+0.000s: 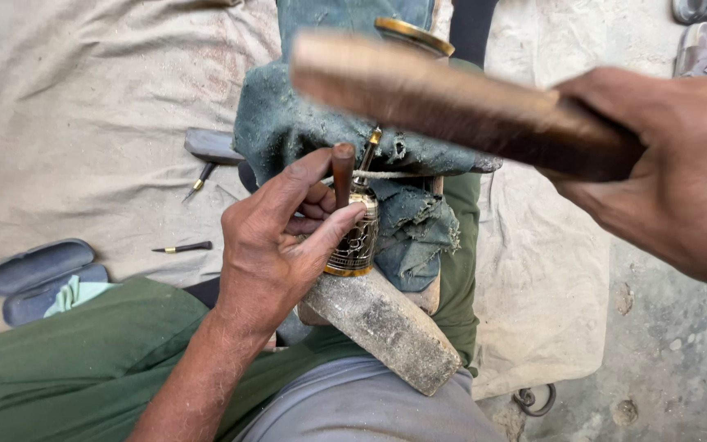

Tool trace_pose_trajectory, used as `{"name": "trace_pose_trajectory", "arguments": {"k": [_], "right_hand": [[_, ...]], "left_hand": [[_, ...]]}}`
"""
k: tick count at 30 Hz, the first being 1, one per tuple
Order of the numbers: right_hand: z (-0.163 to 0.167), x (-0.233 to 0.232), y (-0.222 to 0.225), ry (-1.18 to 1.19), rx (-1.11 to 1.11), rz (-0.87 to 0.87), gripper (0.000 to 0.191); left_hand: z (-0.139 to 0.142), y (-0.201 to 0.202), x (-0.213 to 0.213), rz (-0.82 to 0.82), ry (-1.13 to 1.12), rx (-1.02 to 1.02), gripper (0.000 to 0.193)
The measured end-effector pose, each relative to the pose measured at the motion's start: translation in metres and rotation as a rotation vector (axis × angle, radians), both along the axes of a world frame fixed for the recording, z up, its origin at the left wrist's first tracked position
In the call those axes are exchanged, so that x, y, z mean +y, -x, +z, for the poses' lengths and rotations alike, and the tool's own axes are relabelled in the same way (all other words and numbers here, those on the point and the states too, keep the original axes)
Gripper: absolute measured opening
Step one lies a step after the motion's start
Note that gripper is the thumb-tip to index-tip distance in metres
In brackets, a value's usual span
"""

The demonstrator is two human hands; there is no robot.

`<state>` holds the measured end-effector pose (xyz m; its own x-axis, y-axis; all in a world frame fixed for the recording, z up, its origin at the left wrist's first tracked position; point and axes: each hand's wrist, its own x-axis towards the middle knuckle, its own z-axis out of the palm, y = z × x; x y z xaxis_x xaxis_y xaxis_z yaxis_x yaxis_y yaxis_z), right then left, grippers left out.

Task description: The person sits on the ground holding a small wooden punch against a decorative brass bell and repeatedly strikes the punch with a wooden mallet to emboss the bell's surface, repositioning the bell and punch between strikes.

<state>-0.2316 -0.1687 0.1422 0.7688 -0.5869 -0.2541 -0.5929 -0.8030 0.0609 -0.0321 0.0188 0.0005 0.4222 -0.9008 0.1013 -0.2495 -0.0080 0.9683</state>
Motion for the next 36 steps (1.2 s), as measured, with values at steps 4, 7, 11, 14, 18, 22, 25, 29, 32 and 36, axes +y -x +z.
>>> {"name": "trace_pose_trajectory", "arguments": {"k": [4,7,11,14,18,22,25,29,32,36], "right_hand": [[-0.003,-0.002,-0.003,-0.179,-0.454,-0.086,0.029],[0.004,-0.006,-0.012,0.036,0.412,-0.103,0.031],[0.012,-0.002,-0.028,-0.049,-0.170,-0.058,0.041],[0.016,0.002,-0.035,-0.133,-0.090,-0.155,0.034],[0.017,-0.002,-0.032,0.076,0.434,-0.211,0.035],[0.010,-0.007,-0.022,0.011,-0.103,-0.126,0.033],[0.008,-0.009,-0.020,-0.049,-0.266,-0.011,0.041],[0.012,-0.004,-0.029,0.064,0.319,-0.111,0.036],[0.016,0.003,-0.038,-0.111,-0.204,-0.179,0.043],[0.019,0.003,-0.042,0.071,0.283,-0.111,0.035]], "left_hand": [[-0.001,0.000,0.002,-0.006,0.035,-0.019,0.053],[-0.001,0.001,0.001,0.029,-0.007,-0.030,0.048],[-0.002,0.000,0.000,0.012,0.014,0.046,0.054],[-0.002,0.001,0.001,0.016,0.016,0.008,0.055],[-0.003,0.002,0.000,0.025,-0.010,0.036,0.053],[-0.004,0.001,0.000,0.003,0.027,0.041,0.055],[-0.005,0.001,-0.001,0.023,-0.017,0.024,0.053],[-0.006,0.001,-0.001,0.018,0.027,0.017,0.052],[-0.007,0.001,0.000,0.017,0.012,0.027,0.054],[-0.008,0.002,-0.001,0.031,0.017,0.006,0.049]]}}
